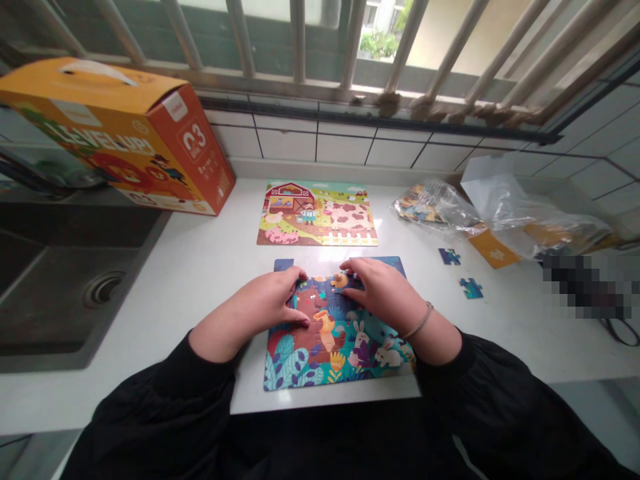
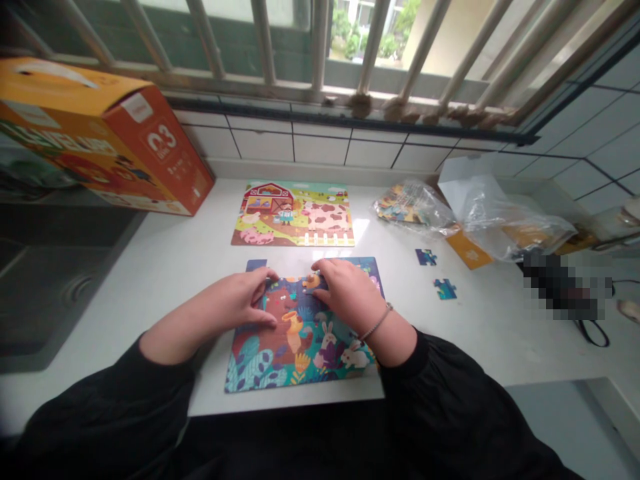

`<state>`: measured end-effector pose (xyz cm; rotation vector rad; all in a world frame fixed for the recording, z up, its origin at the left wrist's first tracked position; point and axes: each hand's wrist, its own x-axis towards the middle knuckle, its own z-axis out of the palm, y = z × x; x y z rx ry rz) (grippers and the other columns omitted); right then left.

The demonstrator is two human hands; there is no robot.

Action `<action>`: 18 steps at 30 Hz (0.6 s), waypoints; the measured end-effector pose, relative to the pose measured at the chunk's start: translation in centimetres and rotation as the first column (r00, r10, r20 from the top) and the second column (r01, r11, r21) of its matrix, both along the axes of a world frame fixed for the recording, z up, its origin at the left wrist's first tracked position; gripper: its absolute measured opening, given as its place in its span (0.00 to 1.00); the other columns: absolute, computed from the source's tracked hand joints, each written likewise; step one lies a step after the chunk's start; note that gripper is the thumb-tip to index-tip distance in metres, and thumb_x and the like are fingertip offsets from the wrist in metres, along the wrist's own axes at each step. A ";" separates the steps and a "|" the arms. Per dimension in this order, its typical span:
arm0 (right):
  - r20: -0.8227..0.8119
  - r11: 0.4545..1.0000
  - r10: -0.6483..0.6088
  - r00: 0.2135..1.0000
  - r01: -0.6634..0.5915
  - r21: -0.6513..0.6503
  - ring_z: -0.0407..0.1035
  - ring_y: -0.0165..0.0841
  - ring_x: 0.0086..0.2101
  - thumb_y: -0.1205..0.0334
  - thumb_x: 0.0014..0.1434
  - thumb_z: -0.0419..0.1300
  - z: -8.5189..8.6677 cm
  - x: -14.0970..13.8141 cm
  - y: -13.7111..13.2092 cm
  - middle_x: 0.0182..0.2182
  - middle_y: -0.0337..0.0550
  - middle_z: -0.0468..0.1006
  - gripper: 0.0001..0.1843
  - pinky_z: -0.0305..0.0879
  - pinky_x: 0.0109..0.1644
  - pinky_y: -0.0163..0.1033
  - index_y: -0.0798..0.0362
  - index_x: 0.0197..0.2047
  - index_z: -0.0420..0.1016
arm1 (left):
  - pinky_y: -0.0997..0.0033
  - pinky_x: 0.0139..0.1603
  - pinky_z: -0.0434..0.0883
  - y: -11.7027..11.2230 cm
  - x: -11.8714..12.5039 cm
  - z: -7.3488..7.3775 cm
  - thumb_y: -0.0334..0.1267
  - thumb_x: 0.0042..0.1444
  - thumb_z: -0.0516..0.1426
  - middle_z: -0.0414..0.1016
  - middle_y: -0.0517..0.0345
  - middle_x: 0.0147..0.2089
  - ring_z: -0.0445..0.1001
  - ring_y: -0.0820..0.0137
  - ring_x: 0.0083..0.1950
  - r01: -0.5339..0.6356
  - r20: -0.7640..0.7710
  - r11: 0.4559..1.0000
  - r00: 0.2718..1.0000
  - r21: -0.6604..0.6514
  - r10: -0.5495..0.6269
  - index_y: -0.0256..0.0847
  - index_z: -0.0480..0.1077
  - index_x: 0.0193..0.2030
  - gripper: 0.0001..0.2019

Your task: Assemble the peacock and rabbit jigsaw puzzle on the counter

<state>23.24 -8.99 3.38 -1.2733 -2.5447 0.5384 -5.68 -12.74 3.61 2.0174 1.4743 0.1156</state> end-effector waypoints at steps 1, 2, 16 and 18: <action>-0.018 1.000 0.008 1.000 -0.008 -0.005 0.79 0.41 0.48 0.68 0.63 0.76 -0.1 -0.4 0.4 0.49 0.48 0.84 0.23 0.75 0.53 0.46 0.52 0.58 0.77 | 0.64 0.38 0.69 0.0 0.0 0.1 0.53 0.49 0.79 0.81 0.56 0.42 0.81 0.57 0.40 0.002 0.007 1.000 1.000 0.003 -0.002 0.43 0.71 0.64 0.40; -0.035 1.000 0.016 0.999 -0.016 -0.007 0.79 0.40 0.47 0.69 0.63 0.76 -0.2 -0.8 0.8 0.48 0.47 0.84 0.23 0.75 0.53 0.46 0.52 0.58 0.77 | 0.64 0.37 0.68 0.0 -0.1 0.2 0.53 0.50 0.78 0.81 0.57 0.41 0.80 0.58 0.38 0.001 0.011 1.000 1.000 0.006 -0.001 0.43 0.71 0.64 0.38; -0.174 0.994 0.105 0.979 -0.100 0.037 0.81 0.39 0.48 0.73 0.74 0.60 -2.2 -2.7 2.4 0.49 0.49 0.87 0.14 0.74 0.54 0.43 0.53 0.57 0.81 | 0.57 0.56 0.75 2.9 0.4 0.4 0.40 0.72 0.60 0.83 0.45 0.53 0.80 0.56 0.53 -0.020 0.007 0.932 1.000 0.362 0.019 0.40 0.80 0.56 0.12; -0.184 0.995 0.095 0.978 -0.088 0.044 0.81 0.38 0.46 0.72 0.76 0.58 -2.4 -2.9 2.5 0.48 0.48 0.87 0.13 0.74 0.52 0.41 0.53 0.56 0.81 | 0.55 0.61 0.74 3.7 0.6 0.2 0.38 0.72 0.60 0.80 0.44 0.57 0.78 0.55 0.59 0.064 0.040 0.921 0.995 0.384 -0.086 0.40 0.79 0.58 0.12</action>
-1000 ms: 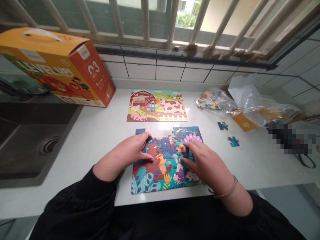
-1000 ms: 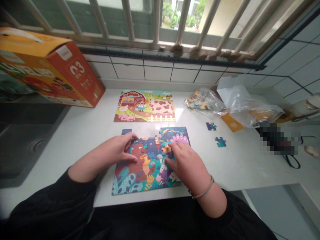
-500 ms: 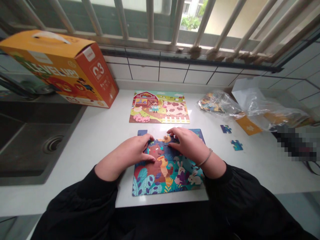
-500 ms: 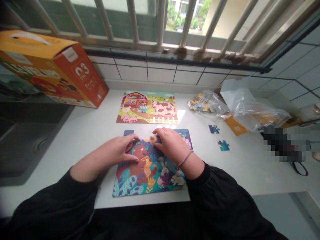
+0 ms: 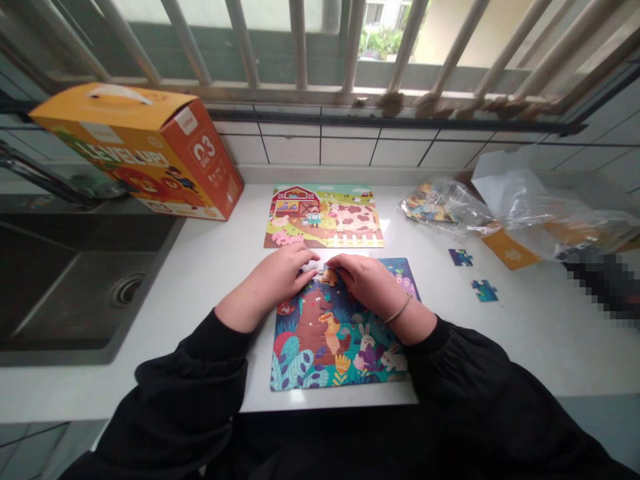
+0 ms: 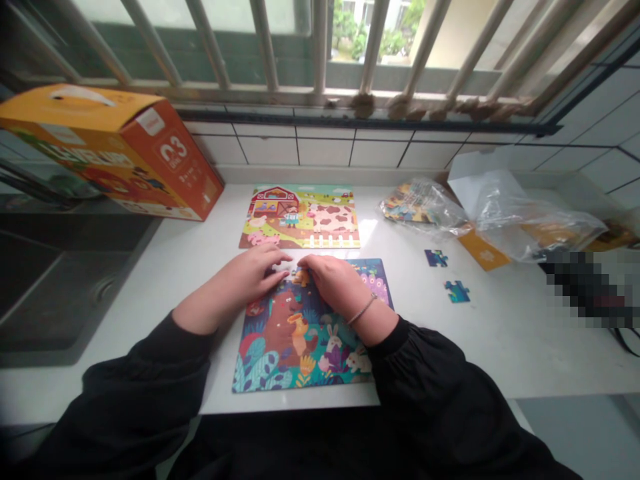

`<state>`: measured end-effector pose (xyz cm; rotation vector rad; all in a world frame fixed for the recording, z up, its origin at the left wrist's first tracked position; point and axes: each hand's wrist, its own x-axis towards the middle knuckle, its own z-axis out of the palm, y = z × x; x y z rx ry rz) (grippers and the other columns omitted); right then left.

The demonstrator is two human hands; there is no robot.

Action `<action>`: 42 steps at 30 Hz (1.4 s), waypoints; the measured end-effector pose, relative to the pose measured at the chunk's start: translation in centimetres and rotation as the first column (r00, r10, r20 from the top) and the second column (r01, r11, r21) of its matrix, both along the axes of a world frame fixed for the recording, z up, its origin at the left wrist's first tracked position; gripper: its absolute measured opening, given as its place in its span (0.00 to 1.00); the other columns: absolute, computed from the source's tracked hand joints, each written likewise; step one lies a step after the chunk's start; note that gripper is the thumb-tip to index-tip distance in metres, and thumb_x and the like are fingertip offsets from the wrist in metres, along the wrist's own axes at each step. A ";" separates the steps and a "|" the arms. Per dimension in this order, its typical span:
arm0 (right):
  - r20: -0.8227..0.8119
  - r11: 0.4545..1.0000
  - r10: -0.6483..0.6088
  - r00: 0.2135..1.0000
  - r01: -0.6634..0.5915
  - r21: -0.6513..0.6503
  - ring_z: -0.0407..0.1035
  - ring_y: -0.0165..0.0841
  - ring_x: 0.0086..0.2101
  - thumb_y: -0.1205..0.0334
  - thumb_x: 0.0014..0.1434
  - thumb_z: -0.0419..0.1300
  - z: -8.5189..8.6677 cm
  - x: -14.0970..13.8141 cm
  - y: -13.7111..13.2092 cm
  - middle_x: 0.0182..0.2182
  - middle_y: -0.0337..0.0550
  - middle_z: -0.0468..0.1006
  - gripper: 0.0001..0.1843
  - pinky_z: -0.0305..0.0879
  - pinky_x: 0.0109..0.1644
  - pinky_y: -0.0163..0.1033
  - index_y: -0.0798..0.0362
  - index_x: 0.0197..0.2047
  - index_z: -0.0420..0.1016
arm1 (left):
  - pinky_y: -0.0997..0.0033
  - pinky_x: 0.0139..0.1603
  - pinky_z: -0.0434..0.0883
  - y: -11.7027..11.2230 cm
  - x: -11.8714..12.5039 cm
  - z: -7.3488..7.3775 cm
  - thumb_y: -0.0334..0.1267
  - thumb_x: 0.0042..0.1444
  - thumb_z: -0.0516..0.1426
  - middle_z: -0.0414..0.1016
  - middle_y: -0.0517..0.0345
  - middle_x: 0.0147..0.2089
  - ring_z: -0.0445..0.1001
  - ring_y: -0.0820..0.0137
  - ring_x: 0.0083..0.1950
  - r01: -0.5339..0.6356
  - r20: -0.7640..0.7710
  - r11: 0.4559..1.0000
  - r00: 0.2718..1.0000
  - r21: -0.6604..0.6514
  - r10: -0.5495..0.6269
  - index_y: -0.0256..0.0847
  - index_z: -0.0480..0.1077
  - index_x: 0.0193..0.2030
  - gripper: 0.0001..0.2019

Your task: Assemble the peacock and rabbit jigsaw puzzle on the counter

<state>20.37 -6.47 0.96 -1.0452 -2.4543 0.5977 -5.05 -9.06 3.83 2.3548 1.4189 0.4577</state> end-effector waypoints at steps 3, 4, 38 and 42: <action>0.004 1.000 -0.012 1.000 0.012 0.017 0.80 0.36 0.43 0.71 0.77 0.56 0.0 -0.1 0.1 0.45 0.47 0.87 0.13 0.73 0.49 0.40 0.52 0.54 0.82 | 0.55 0.61 0.74 0.8 0.2 -0.6 0.39 0.72 0.61 0.79 0.46 0.53 0.77 0.56 0.58 0.118 0.034 0.993 0.992 -0.016 -0.118 0.41 0.80 0.56 0.11; 0.000 1.000 -0.005 1.000 0.005 0.024 0.80 0.36 0.43 0.71 0.76 0.57 0.1 -0.1 0.1 0.45 0.47 0.87 0.13 0.73 0.49 0.40 0.52 0.54 0.82 | 0.55 0.60 0.74 0.8 0.1 -0.8 0.39 0.72 0.62 0.78 0.47 0.51 0.77 0.57 0.56 0.124 0.037 0.992 0.992 -0.021 -0.123 0.41 0.81 0.55 0.10; 0.066 0.977 0.003 0.998 -0.017 0.213 0.77 0.40 0.51 0.66 0.71 0.63 1.9 2.0 1.0 0.50 0.47 0.85 0.08 0.73 0.63 0.45 0.48 0.44 0.85 | 0.54 0.57 0.75 0.4 -0.9 -2.2 0.41 0.73 0.55 0.80 0.47 0.47 0.78 0.56 0.52 -0.007 0.052 0.996 0.999 0.089 0.002 0.41 0.80 0.46 0.12; 0.030 0.846 -0.476 0.879 0.448 0.288 0.73 0.52 0.51 0.66 0.74 0.54 2.1 8.0 2.5 0.47 0.63 0.81 0.15 0.68 0.62 0.60 0.58 0.50 0.83 | 0.52 0.61 0.75 0.4 -1.6 -1.8 0.44 0.73 0.55 0.80 0.46 0.50 0.78 0.53 0.56 -0.082 0.034 0.992 0.996 0.094 0.079 0.42 0.79 0.47 0.13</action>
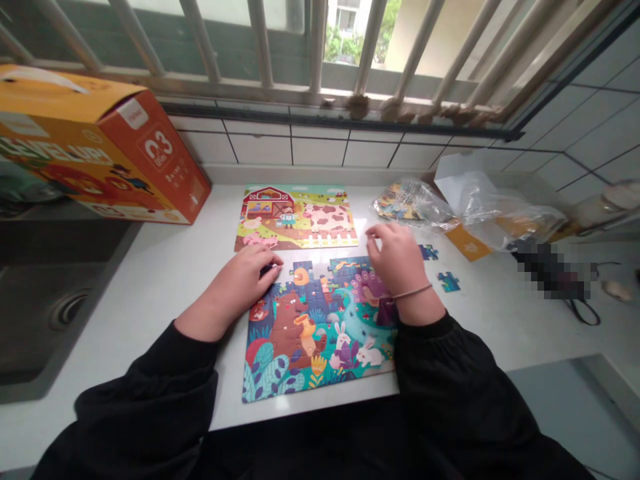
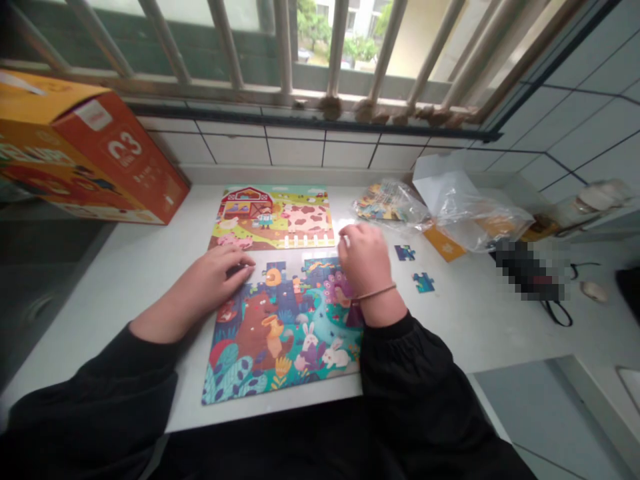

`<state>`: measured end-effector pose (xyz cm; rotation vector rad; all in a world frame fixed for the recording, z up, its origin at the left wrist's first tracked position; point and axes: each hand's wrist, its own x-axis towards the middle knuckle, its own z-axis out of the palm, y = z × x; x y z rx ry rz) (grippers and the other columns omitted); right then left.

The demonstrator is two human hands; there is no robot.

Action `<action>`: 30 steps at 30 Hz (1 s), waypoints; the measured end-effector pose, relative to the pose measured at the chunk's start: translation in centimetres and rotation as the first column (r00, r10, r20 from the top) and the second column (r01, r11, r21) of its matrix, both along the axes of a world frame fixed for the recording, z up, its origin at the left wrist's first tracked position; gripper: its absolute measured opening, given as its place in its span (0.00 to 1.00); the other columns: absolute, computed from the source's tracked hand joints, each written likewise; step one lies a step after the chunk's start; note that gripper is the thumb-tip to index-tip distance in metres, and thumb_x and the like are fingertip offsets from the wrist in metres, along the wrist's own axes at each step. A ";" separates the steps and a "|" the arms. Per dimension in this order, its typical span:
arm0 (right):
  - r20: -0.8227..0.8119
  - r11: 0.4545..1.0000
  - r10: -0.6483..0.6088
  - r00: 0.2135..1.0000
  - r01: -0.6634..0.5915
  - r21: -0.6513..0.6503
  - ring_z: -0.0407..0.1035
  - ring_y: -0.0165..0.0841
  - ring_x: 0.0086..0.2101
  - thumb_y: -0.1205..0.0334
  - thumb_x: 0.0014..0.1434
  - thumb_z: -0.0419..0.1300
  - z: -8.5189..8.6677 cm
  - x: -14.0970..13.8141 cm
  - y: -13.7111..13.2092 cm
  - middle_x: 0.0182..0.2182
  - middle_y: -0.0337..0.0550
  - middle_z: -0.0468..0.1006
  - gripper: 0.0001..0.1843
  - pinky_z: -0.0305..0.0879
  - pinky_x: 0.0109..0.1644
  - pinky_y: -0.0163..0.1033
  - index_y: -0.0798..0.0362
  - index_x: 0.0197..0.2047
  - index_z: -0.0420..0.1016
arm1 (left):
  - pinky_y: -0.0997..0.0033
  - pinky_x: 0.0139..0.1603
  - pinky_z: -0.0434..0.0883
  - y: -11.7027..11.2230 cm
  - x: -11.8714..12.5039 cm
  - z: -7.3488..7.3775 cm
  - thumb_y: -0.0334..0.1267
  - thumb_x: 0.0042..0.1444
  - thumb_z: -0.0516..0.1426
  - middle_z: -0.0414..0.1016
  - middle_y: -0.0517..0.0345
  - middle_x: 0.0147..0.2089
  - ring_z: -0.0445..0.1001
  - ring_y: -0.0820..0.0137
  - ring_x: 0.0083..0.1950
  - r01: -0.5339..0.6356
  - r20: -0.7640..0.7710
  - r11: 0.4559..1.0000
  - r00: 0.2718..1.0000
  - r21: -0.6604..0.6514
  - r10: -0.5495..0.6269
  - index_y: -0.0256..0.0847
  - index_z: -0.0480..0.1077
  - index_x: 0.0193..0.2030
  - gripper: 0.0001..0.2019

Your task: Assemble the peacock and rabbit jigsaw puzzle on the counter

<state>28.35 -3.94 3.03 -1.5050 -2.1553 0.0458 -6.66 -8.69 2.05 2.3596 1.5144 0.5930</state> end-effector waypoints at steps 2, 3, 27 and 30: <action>0.103 0.934 -0.350 0.931 0.355 -0.032 0.73 0.54 0.53 0.65 0.72 0.56 -0.7 3.7 0.4 0.49 0.64 0.81 0.15 0.68 0.61 0.58 0.57 0.53 0.84 | 0.51 0.62 0.75 -0.1 -0.1 0.2 0.45 0.73 0.54 0.81 0.46 0.51 0.79 0.53 0.57 -0.029 -0.001 1.000 1.000 -0.004 0.029 0.42 0.79 0.46 0.13; 0.157 0.877 -0.464 0.872 0.477 -0.058 0.73 0.55 0.53 0.63 0.71 0.58 -1.1 5.4 0.6 0.50 0.65 0.81 0.16 0.69 0.60 0.58 0.57 0.55 0.84 | 0.51 0.62 0.75 -0.1 -0.2 0.2 0.45 0.73 0.54 0.81 0.46 0.52 0.79 0.53 0.57 -0.039 -0.001 0.999 0.999 -0.006 0.039 0.42 0.79 0.46 0.14; -0.534 0.856 -0.347 0.771 0.029 -0.515 0.78 0.39 0.35 0.44 0.62 0.71 -1.1 5.9 0.6 0.38 0.49 0.85 0.19 0.74 0.38 0.43 0.50 0.46 0.82 | 0.58 0.50 0.75 -0.6 0.2 1.0 0.39 0.68 0.59 0.83 0.51 0.45 0.79 0.59 0.45 -0.249 0.078 0.968 0.965 -0.014 0.250 0.42 0.78 0.43 0.07; -0.766 0.817 -0.260 0.587 -0.289 -0.499 0.76 0.33 0.34 0.41 0.56 0.78 -1.0 2.6 -0.6 0.37 0.43 0.83 0.25 0.73 0.36 0.38 0.50 0.43 0.77 | 0.58 0.53 0.76 -0.8 0.6 1.2 0.40 0.70 0.60 0.84 0.52 0.48 0.79 0.61 0.45 -0.213 0.139 0.977 0.968 0.021 0.208 0.43 0.79 0.45 0.07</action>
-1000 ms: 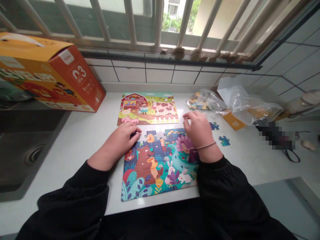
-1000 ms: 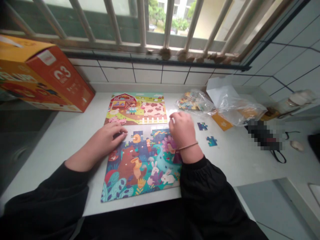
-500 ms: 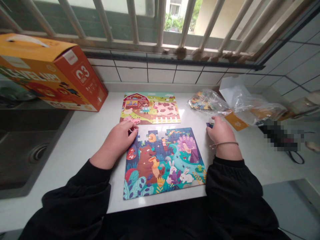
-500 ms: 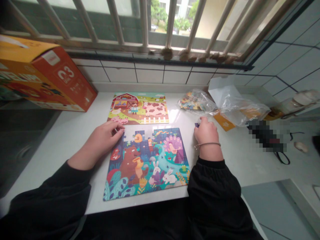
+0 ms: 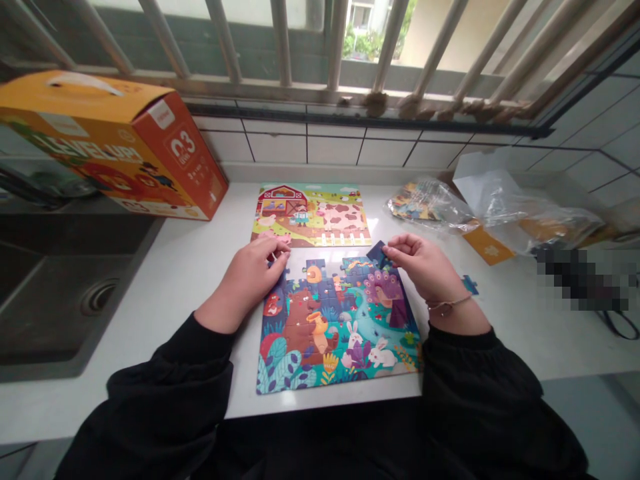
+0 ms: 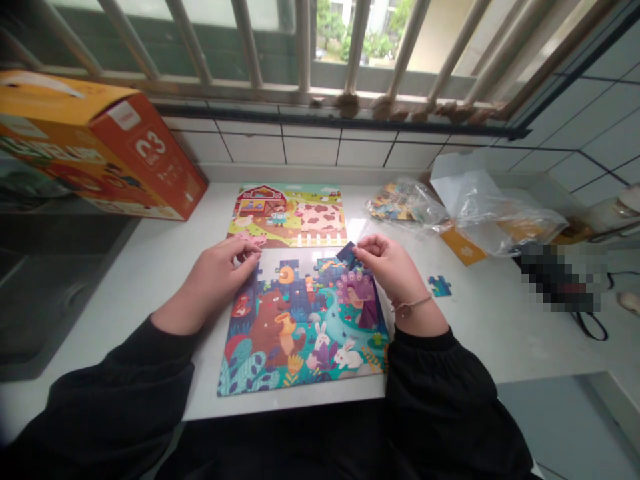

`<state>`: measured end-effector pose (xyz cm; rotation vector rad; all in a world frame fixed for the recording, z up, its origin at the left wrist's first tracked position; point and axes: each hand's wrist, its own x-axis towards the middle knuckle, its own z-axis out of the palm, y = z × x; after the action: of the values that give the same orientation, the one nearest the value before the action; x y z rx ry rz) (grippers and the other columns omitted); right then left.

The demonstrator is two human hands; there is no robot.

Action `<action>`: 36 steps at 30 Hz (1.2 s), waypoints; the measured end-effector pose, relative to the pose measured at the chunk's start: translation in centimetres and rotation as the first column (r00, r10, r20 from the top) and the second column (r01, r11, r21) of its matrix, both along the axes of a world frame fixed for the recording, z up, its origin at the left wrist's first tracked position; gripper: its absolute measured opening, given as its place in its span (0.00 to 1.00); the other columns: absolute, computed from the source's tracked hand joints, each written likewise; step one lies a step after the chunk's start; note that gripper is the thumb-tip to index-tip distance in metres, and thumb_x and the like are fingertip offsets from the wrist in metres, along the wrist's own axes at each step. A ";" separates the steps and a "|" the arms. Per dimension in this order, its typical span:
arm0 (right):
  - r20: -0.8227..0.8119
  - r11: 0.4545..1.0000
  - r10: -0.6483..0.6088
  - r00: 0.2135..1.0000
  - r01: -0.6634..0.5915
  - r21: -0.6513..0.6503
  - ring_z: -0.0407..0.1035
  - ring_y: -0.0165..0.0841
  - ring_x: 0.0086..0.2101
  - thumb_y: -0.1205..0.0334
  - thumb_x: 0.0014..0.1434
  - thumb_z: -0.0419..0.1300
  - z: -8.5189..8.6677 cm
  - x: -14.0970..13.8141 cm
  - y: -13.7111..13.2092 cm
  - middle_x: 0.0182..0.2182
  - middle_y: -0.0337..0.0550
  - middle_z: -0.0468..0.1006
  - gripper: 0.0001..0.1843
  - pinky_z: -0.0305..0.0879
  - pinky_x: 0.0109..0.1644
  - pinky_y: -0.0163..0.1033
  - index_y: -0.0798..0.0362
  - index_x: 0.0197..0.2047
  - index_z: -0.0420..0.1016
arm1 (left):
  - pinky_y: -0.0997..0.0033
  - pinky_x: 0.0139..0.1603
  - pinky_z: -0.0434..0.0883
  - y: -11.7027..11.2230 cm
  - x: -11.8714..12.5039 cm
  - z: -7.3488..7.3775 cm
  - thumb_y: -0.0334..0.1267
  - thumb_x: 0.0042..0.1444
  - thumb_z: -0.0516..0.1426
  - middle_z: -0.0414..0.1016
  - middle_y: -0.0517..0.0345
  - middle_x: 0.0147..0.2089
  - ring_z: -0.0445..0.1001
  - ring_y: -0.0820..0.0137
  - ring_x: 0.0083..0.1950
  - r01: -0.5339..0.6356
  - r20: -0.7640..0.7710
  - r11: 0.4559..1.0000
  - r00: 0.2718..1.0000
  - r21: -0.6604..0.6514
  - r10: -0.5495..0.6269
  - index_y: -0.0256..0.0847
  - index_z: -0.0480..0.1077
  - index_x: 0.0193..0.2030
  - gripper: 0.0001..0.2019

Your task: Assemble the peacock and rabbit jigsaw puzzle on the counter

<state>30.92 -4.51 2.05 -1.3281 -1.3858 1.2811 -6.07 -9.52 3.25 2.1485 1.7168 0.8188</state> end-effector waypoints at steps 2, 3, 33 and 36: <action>-0.105 0.993 0.098 0.990 -0.103 -0.049 0.75 0.31 0.33 0.43 0.55 0.80 0.0 -2.0 -0.8 0.36 0.40 0.82 0.27 0.73 0.36 0.37 0.50 0.47 0.76 | 0.58 0.55 0.76 -0.2 0.3 0.1 0.40 0.72 0.59 0.84 0.52 0.48 0.79 0.62 0.45 0.048 0.021 0.999 0.999 0.019 -0.048 0.43 0.79 0.46 0.07; -0.134 0.986 0.139 0.981 -0.149 -0.071 0.75 0.30 0.32 0.44 0.56 0.80 0.1 -2.9 -1.2 0.36 0.39 0.81 0.29 0.74 0.35 0.37 0.49 0.51 0.77 | 0.58 0.56 0.76 -0.2 0.4 0.1 0.40 0.72 0.59 0.84 0.53 0.48 0.79 0.62 0.45 0.072 0.026 0.997 0.997 0.023 -0.072 0.43 0.79 0.46 0.07; 0.025 0.950 0.310 0.950 -0.310 0.019 0.83 0.36 0.35 0.41 0.67 0.69 -1.3 -7.2 -3.1 0.40 0.43 0.85 0.21 0.81 0.39 0.42 0.49 0.51 0.77 | 0.40 0.78 0.67 -0.3 -0.3 -0.3 0.49 0.61 0.74 0.72 0.40 0.72 0.69 0.46 0.76 0.260 -0.105 0.963 0.958 -0.066 -0.266 0.43 0.75 0.65 0.29; 0.092 0.941 0.330 0.940 -0.335 0.053 0.81 0.36 0.34 0.43 0.70 0.66 -1.4 -7.0 -3.2 0.39 0.43 0.85 0.18 0.80 0.40 0.43 0.48 0.52 0.78 | 0.38 0.78 0.66 -0.1 -0.7 -0.8 0.51 0.61 0.74 0.71 0.38 0.74 0.67 0.43 0.77 0.207 -0.131 0.970 0.966 -0.129 -0.224 0.42 0.76 0.66 0.30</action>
<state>23.96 -7.70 0.65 -1.1426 -1.7529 1.3951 -6.81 -9.62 2.48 2.3126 1.5163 0.5049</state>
